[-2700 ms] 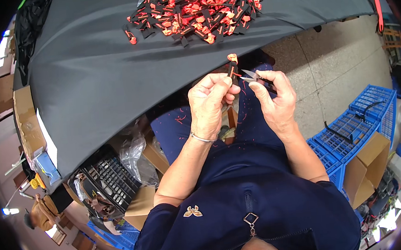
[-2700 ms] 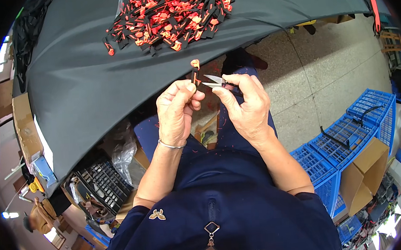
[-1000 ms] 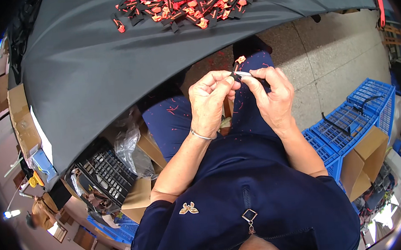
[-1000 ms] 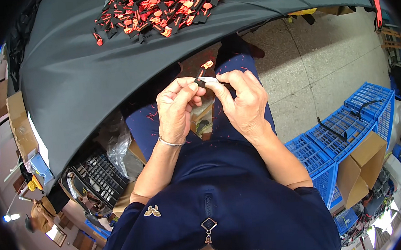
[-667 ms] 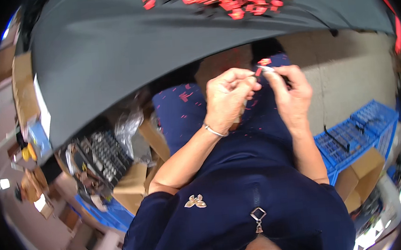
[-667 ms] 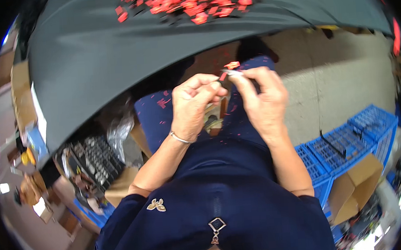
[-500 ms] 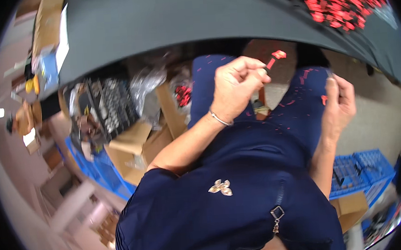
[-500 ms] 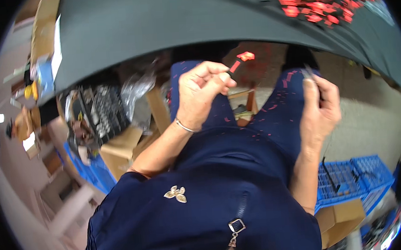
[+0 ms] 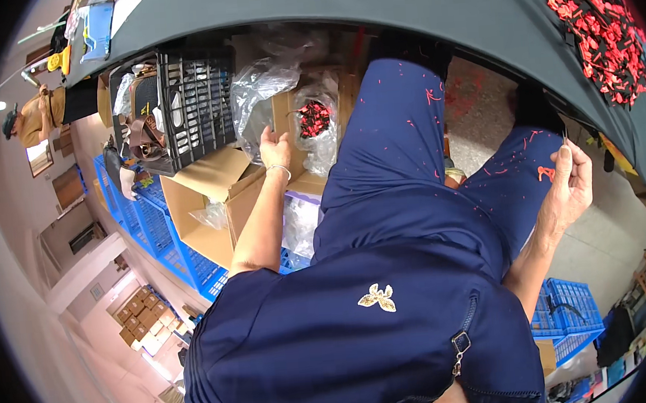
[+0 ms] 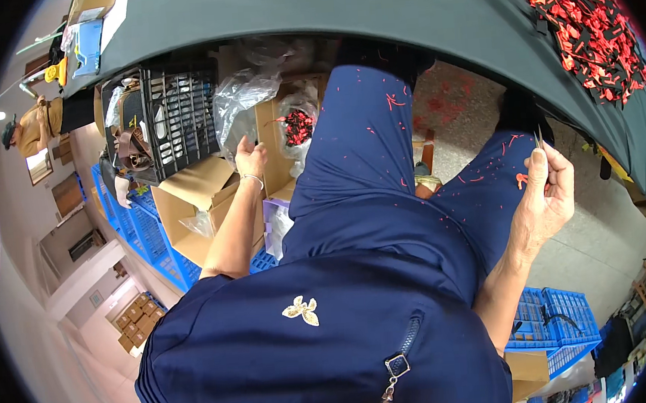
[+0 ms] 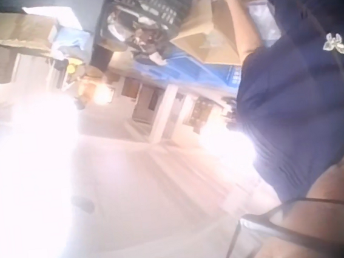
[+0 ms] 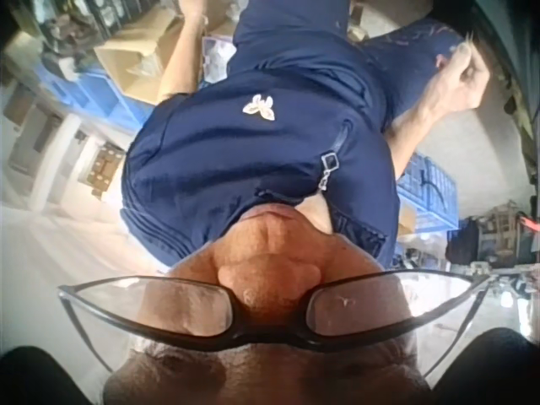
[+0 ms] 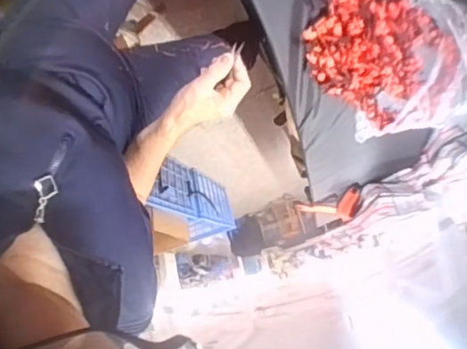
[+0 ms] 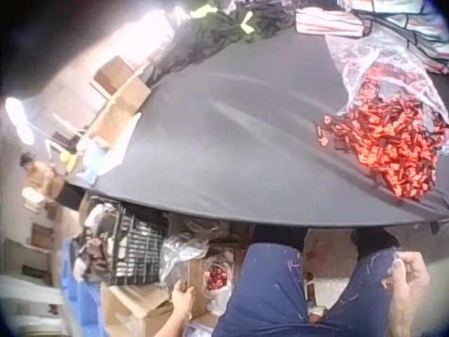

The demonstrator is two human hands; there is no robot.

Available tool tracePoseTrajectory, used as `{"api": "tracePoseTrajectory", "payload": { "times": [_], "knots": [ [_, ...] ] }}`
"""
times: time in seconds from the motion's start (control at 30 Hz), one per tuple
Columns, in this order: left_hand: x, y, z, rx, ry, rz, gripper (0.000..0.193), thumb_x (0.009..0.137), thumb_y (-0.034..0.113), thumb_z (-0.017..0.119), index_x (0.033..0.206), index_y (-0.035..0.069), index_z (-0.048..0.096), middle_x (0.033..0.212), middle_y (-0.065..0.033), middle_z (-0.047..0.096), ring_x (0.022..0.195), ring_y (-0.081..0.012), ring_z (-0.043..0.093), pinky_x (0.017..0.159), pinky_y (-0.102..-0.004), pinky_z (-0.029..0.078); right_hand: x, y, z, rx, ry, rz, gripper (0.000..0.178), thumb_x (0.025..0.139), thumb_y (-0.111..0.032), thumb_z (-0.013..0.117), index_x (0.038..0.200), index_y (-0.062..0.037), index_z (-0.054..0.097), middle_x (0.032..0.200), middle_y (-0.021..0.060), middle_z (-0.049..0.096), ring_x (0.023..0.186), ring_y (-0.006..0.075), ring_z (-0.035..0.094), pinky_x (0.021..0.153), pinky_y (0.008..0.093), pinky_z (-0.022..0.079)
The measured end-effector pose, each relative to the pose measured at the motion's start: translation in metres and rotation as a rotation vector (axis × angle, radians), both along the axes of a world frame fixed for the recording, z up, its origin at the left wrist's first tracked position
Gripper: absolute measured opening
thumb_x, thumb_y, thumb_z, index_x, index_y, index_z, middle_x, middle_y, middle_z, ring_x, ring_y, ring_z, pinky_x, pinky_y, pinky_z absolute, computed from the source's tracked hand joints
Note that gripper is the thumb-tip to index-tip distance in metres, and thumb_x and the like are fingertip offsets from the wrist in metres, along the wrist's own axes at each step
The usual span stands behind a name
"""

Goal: Trimming excess material from small red and black plastic or fabric components using a pair of nippers.

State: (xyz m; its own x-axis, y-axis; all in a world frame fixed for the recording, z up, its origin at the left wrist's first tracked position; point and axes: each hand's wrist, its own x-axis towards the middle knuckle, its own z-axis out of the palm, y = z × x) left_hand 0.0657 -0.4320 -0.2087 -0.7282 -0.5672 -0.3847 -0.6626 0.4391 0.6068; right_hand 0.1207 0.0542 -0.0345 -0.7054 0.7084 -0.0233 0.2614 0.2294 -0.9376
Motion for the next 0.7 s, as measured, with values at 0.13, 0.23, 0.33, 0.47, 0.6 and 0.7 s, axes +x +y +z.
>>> {"api": "tracePoseTrajectory", "payload": {
  "times": [0.13,0.23,0.33,0.47,0.6,0.7],
  "knots": [
    [-0.014,0.038,0.025,0.286,0.3,0.053,0.037,0.085,-0.002,0.05,0.122,0.001,0.047,0.11,-0.0107,0.057,0.079,-0.0109,0.056,0.069,-0.0223,0.047,0.009,0.008,0.003,0.023,-0.008,-0.034,0.015,0.087,-0.012,0.059,0.097,-0.0017,0.061,0.078,0.0024,0.06,0.067,0.0046,0.055,0.054,0.016,0.045],
    [-0.044,0.087,0.072,0.294,0.47,-0.195,0.026,0.09,-0.002,0.045,0.114,0.001,0.053,0.105,-0.0083,0.059,0.077,-0.0083,0.056,0.068,-0.0204,0.047,0.012,0.005,0.003,-0.018,-0.038,-0.056,0.013,0.086,-0.01,0.059,0.096,-0.0016,0.061,0.078,0.002,0.06,0.066,0.0044,0.054,0.053,0.0157,0.043],
    [-0.069,0.143,0.121,0.256,0.668,-0.532,0.024,0.088,-0.005,0.046,0.108,0.0,0.057,0.098,-0.0091,0.062,0.074,-0.0097,0.058,0.067,-0.0213,0.048,0.012,0.001,-0.005,-0.104,-0.029,-0.042,0.012,0.085,-0.006,0.06,0.097,-0.0022,0.06,0.08,0.0004,0.059,0.069,0.0043,0.052,0.06,0.0165,0.042],
    [-0.086,0.184,0.144,0.114,0.786,-0.899,0.024,0.082,-0.009,0.05,0.098,0.001,0.063,0.089,-0.0105,0.063,0.065,-0.0116,0.061,0.063,-0.0227,0.049,0.016,0.002,-0.002,-0.162,0.048,-0.071,0.013,0.084,-0.006,0.062,0.097,-0.0019,0.06,0.08,-0.0012,0.059,0.07,0.0038,0.052,0.063,0.0166,0.042],
    [-0.059,0.177,0.126,0.367,0.485,-0.701,0.019,0.089,0.001,0.05,0.105,0.001,0.06,0.092,-0.0067,0.063,0.069,-0.0073,0.057,0.064,-0.0204,0.048,0.025,0.018,-0.001,-0.1,0.011,-0.159,0.012,0.084,-0.006,0.062,0.096,-0.0018,0.06,0.077,-0.0006,0.059,0.069,0.0046,0.052,0.062,0.0172,0.042],
    [-0.026,0.156,0.115,0.483,0.215,-0.542,0.021,0.092,0.011,0.05,0.11,0.001,0.057,0.098,-0.0052,0.061,0.07,-0.0057,0.054,0.064,-0.0186,0.045,0.03,0.025,-0.006,-0.117,0.006,-0.183,0.011,0.085,-0.006,0.061,0.095,-0.0018,0.06,0.077,-0.0005,0.059,0.068,0.0051,0.053,0.062,0.0171,0.042]
  ]
}}
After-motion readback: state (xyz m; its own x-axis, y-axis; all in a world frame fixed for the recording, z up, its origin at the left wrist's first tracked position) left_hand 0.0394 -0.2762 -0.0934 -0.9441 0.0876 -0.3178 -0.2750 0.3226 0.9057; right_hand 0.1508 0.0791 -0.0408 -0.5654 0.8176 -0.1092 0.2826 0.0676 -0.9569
